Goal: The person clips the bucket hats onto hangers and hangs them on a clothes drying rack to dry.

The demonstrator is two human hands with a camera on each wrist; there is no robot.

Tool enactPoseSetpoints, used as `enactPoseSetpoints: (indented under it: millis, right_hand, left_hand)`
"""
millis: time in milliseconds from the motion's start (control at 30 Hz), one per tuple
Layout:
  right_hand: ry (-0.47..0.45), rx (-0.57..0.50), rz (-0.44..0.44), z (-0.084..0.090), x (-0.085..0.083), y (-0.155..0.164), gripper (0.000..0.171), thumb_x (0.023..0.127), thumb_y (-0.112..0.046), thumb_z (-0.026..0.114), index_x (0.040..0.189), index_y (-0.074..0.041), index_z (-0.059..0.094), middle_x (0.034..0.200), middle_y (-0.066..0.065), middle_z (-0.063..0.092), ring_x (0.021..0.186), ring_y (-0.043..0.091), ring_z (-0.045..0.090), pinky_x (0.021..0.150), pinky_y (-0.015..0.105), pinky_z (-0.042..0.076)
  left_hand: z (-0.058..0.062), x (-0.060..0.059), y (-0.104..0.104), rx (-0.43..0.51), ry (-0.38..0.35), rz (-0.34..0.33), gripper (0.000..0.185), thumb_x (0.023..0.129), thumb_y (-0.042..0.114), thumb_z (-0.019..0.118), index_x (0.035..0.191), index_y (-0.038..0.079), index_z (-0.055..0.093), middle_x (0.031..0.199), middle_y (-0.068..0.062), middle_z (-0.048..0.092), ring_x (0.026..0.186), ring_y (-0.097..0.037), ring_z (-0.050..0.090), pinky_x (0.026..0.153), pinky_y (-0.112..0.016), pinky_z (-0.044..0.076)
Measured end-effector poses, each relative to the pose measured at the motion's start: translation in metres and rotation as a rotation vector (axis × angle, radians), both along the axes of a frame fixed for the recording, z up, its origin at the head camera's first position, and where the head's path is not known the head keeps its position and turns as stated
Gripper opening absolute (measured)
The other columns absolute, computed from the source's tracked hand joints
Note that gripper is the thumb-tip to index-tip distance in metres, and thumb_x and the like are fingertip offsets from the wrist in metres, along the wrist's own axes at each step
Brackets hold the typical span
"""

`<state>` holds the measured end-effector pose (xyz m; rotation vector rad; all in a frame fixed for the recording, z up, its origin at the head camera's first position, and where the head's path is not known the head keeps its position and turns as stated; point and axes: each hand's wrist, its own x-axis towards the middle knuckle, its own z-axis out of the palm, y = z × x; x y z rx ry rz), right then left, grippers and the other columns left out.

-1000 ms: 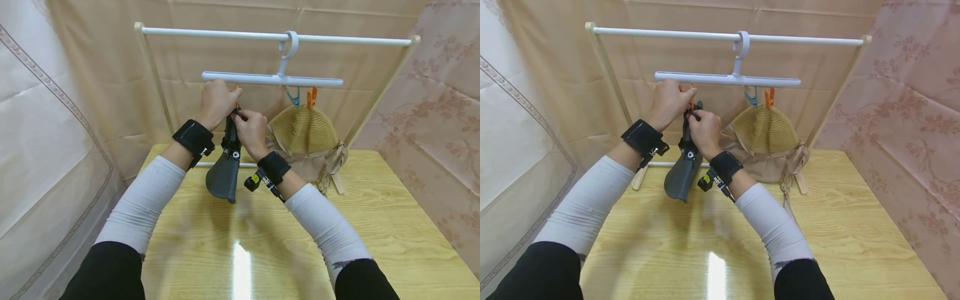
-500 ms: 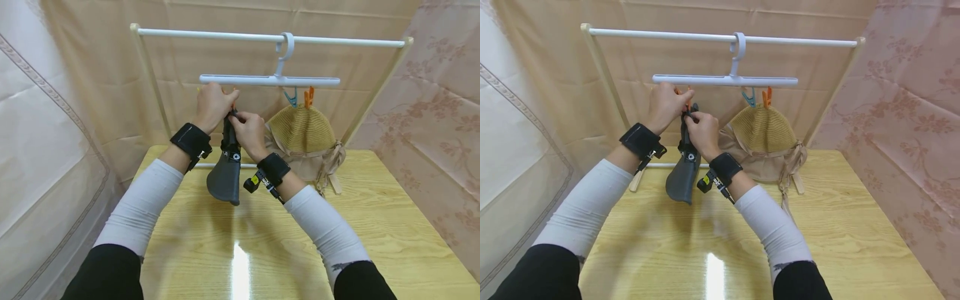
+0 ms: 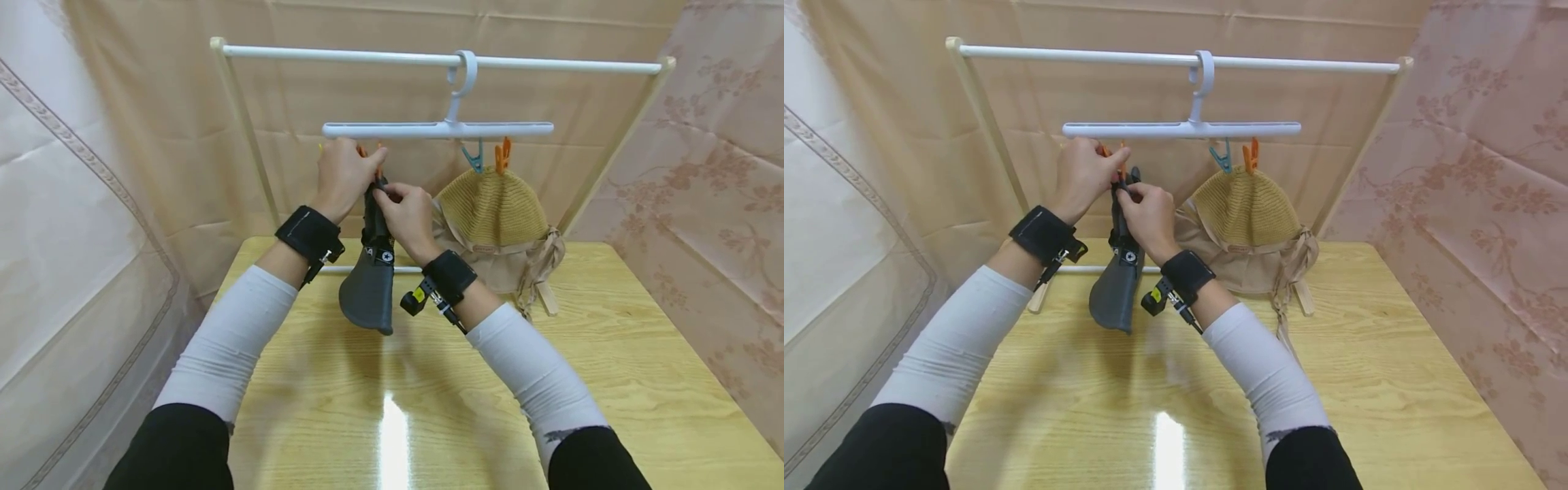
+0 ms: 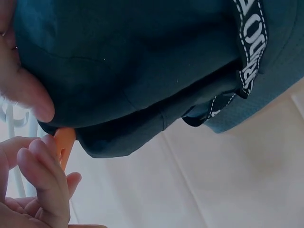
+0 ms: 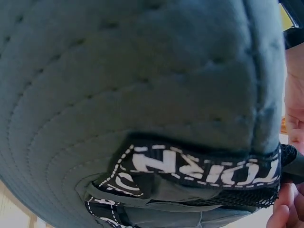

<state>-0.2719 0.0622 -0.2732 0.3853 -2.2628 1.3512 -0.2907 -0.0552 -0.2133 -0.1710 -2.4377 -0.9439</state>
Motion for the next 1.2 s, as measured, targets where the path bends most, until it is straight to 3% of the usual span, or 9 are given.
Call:
enactPoseSetpoints:
  millis: [367,533,700,900,1200]
  right_hand:
    - [-0.003,-0.032,0.055,-0.008,0.000,0.003,0.025,0.094,-0.022,0.064,0.100,-0.001,0.075,0.092,0.015,0.073,0.078,0.024,0.067,0.065,0.024,0.050]
    - [0.020,-0.065,0.093,-0.011,0.000,0.005,0.026,0.095,-0.023,0.063,0.101,-0.001,0.075,0.093,0.015,0.073,0.078,0.023,0.067,0.066,0.024,0.051]
    - [0.057,-0.094,0.115,-0.016,0.000,0.009,0.025,0.096,-0.024,0.062,0.099,-0.002,0.075,0.093,0.014,0.072,0.078,0.022,0.065,0.067,0.023,0.049]
    - [0.093,-0.141,0.119,-0.021,0.003,0.012,0.024,0.096,-0.021,0.062,0.098,0.000,0.075,0.090,0.017,0.071,0.076,0.022,0.064,0.067,0.022,0.048]
    - [0.136,-0.161,0.099,-0.026,0.004,0.017,0.024,0.095,-0.021,0.063,0.096,-0.001,0.075,0.083,0.015,0.069,0.067,0.013,0.057,0.063,0.020,0.044]
  left_hand:
    - [-0.010,0.001,-0.002,-0.014,0.035,0.005,0.050,0.093,0.042,0.061,0.055,0.011,0.055,0.048,0.004,0.043,0.047,-0.015,0.043,0.047,-0.026,0.028]
    - [-0.015,0.002,-0.003,-0.042,0.066,-0.001,0.045,0.093,0.040,0.062,0.064,0.007,0.063,0.056,-0.002,0.053,0.054,-0.018,0.048,0.050,-0.026,0.029]
    - [-0.020,0.006,-0.003,-0.046,0.040,-0.003,0.040,0.094,0.041,0.062,0.081,0.005,0.072,0.079,-0.010,0.073,0.069,-0.023,0.064,0.054,-0.026,0.036]
    - [-0.025,0.010,-0.002,-0.035,0.006,-0.001,0.040,0.094,0.042,0.061,0.100,0.005,0.075,0.099,-0.012,0.075,0.075,-0.025,0.068,0.057,-0.028,0.042]
    - [-0.033,0.014,0.001,-0.040,0.060,-0.001,0.041,0.095,0.040,0.061,0.108,0.004,0.073,0.086,-0.013,0.074,0.072,-0.029,0.066,0.059,-0.034,0.044]
